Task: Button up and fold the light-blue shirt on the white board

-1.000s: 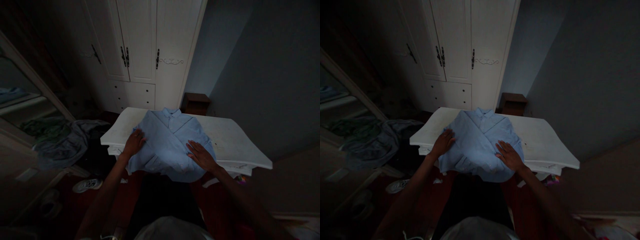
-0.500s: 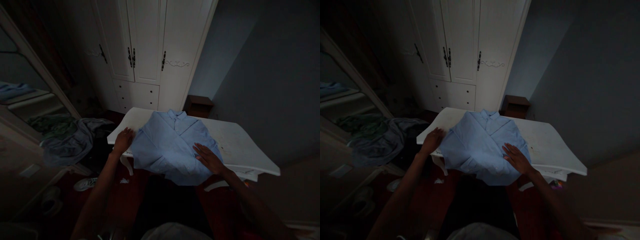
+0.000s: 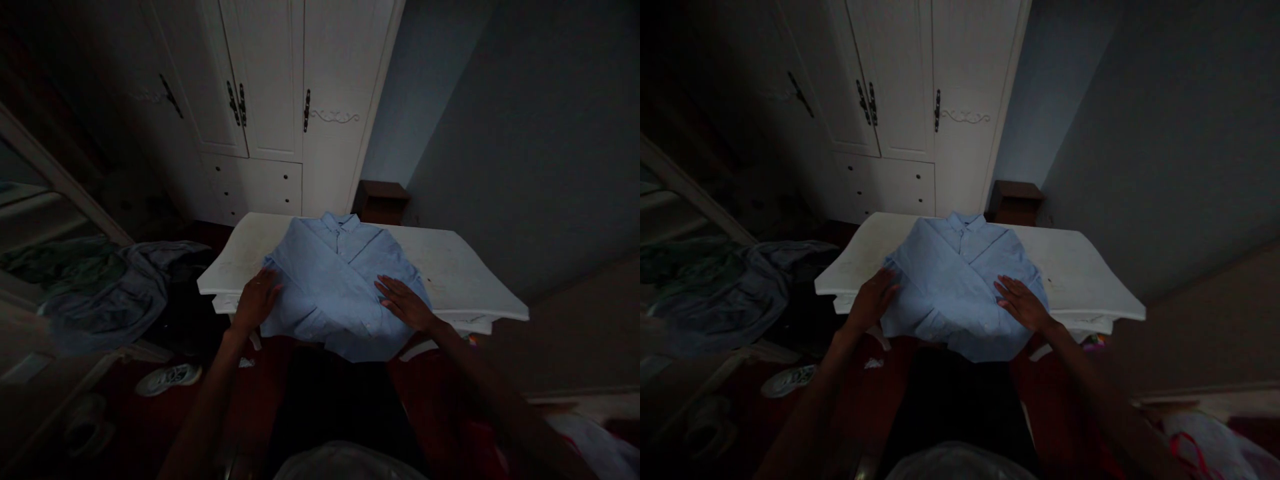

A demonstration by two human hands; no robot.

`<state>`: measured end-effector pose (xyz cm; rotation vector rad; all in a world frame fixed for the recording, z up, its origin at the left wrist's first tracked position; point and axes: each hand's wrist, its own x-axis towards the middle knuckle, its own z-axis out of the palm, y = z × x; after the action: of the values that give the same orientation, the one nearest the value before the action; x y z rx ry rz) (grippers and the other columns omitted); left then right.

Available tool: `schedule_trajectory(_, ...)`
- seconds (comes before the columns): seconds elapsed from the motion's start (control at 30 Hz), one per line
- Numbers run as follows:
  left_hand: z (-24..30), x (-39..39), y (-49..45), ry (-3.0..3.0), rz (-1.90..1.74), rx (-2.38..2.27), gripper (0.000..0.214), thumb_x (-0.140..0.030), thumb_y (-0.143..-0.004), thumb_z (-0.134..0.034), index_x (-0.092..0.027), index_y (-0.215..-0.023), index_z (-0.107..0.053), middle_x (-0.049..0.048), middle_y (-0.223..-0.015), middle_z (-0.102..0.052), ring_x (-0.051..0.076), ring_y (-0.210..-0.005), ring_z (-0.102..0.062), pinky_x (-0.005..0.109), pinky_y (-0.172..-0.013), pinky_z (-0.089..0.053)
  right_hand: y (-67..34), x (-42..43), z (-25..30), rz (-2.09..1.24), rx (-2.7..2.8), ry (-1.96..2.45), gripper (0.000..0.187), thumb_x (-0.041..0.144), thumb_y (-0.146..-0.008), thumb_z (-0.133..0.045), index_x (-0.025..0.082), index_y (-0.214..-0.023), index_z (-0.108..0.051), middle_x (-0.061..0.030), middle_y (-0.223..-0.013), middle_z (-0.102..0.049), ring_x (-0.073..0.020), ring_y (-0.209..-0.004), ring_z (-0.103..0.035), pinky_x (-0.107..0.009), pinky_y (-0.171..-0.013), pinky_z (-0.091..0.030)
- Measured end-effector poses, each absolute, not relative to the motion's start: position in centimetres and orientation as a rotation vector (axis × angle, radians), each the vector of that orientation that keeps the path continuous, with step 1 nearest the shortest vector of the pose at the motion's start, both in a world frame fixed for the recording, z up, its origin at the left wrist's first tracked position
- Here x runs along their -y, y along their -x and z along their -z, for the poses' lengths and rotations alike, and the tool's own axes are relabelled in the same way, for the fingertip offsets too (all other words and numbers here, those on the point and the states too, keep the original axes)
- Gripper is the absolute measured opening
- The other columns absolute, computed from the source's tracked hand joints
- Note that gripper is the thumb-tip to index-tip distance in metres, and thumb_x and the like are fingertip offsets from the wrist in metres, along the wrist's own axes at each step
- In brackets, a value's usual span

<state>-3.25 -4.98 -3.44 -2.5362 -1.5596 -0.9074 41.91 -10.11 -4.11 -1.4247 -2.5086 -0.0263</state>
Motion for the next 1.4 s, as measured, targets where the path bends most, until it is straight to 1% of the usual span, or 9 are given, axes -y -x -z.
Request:
schedule_trajectory(0.13, 4.3, 5.4, 1.5, 2.426, 0.854, 1.591, 0.045, -0.04, -0.097, -0.038, -0.013, -0.125, -0.06, 0.0173, -0.136, -0.057, 0.032, -0.133, -0.045, 0.053, -0.11, -0.031, -41.5, 10.3, 4.3, 0.089, 2.469, 1.443, 0.052, 0.044, -0.099, -0.037, 0.025, -0.148, -0.037, -0.0068, -0.154, -0.033, -0.0238, -0.143, -0.032, -0.049, -0.117, -0.03)
schedule_trajectory(0.33, 5.0, 5.0, 1.9, 2.412, 0.941, 1.549, 0.044, -0.042, -0.097, -0.038, -0.014, -0.124, -0.06, 0.0169, -0.134, -0.058, 0.032, -0.132, -0.046, 0.053, -0.11, -0.03, -41.2, 10.7, 4.6, 0.157, 2.378, 1.426, 0.051, 0.042, -0.098, -0.044, 0.024, -0.145, -0.041, -0.0073, -0.152, -0.039, -0.0239, -0.141, -0.035, -0.048, -0.117, -0.031)
schedule_trajectory(0.53, 5.2, 7.3, 2.4, 2.288, 1.356, 1.619, 0.038, -0.04, -0.095, -0.045, -0.016, -0.12, -0.06, 0.0154, -0.134, -0.055, 0.028, -0.13, -0.046, 0.046, -0.108, -0.039, -40.8, 11.6, 4.2, 0.205, 2.27, 1.376, 0.049, 0.038, -0.096, -0.049, 0.022, -0.142, -0.046, -0.0091, -0.148, -0.045, -0.0257, -0.139, -0.039, -0.051, -0.115, -0.032)
schedule_trajectory(0.7, 7.7, 11.4, 2.2, 2.002, 1.515, 1.768, 0.034, -0.034, -0.091, -0.05, -0.014, -0.117, -0.06, 0.0157, -0.121, -0.061, 0.027, -0.119, -0.053, 0.047, -0.104, -0.041, -40.1, 16.3, 6.2, 0.223, 2.094, 1.233, 0.033, 0.022, -0.095, -0.046, 0.023, -0.125, -0.061, -0.0081, -0.121, -0.068, -0.0239, -0.116, -0.06, -0.048, -0.099, -0.048)
schedule_trajectory(0.9, 12.4, 14.3, 1.5, 1.969, 1.367, 2.013, 0.041, -0.033, -0.087, -0.051, -0.014, -0.122, -0.056, 0.0169, -0.117, -0.059, 0.031, -0.114, -0.054, 0.049, -0.097, -0.045, -41.0, 21.9, 11.2, 0.123, 1.886, 1.414, 0.028, 0.021, -0.094, -0.044, 0.022, -0.113, -0.065, -0.0096, -0.105, -0.071, -0.0242, -0.098, -0.064, -0.044, -0.085, -0.053)
schedule_trajectory(1.07, 14.5, 14.8, 0.8, 2.019, 1.341, 2.067, 0.055, -0.036, -0.084, -0.053, -0.011, -0.133, -0.046, 0.0193, -0.128, -0.051, 0.034, -0.124, -0.046, 0.052, -0.105, -0.039, -42.2, 23.0, 13.1, 0.062, 1.642, 1.583, 0.027, 0.026, -0.095, -0.046, 0.022, -0.115, -0.063, -0.0118, -0.113, -0.066, -0.0261, -0.107, -0.06, -0.049, -0.093, -0.05)
schedule_trajectory(1.23, 15.9, 13.7, 0.9, 1.918, 1.394, 2.218, 0.076, -0.046, -0.078, -0.061, -0.006, -0.138, -0.038, 0.0229, -0.138, -0.044, 0.037, -0.132, -0.039, 0.055, -0.11, -0.032, -40.9, 22.5, 13.7, -0.158, 1.206, 1.592, 0.037, 0.036, -0.092, -0.053, 0.021, -0.125, -0.051, -0.0132, -0.121, -0.059, -0.0259, -0.112, -0.057, -0.05, -0.097, -0.047)
schedule_trajectory(1.33, 16.8, 13.1, 1.0, 1.881, 1.594, 2.354, 0.076, -0.046, -0.077, -0.063, -0.009, -0.138, -0.037, 0.0214, -0.132, -0.051, 0.034, -0.124, -0.05, 0.051, -0.103, -0.042, -40.0, 22.0, 14.7, -0.328, 1.046, 1.515, 0.051, 0.039, -0.088, -0.058, 0.022, -0.133, -0.041, -0.0108, -0.115, -0.061, -0.0229, -0.105, -0.061, -0.046, -0.095, -0.049)
schedule_trajectory(1.4, 17.5, 12.9, 1.1, 1.908, 1.79, 2.376, 0.072, -0.044, -0.08, -0.062, -0.014, -0.139, -0.035, 0.017, -0.122, -0.059, 0.028, -0.112, -0.059, 0.045, -0.094, -0.049, -39.9, 21.7, 15.4, -0.34, 1.049, 1.537, 0.053, 0.041, -0.085, -0.062, 0.022, -0.131, -0.043, -0.0089, -0.109, -0.062, -0.0232, -0.104, -0.06, -0.047, -0.097, -0.047)
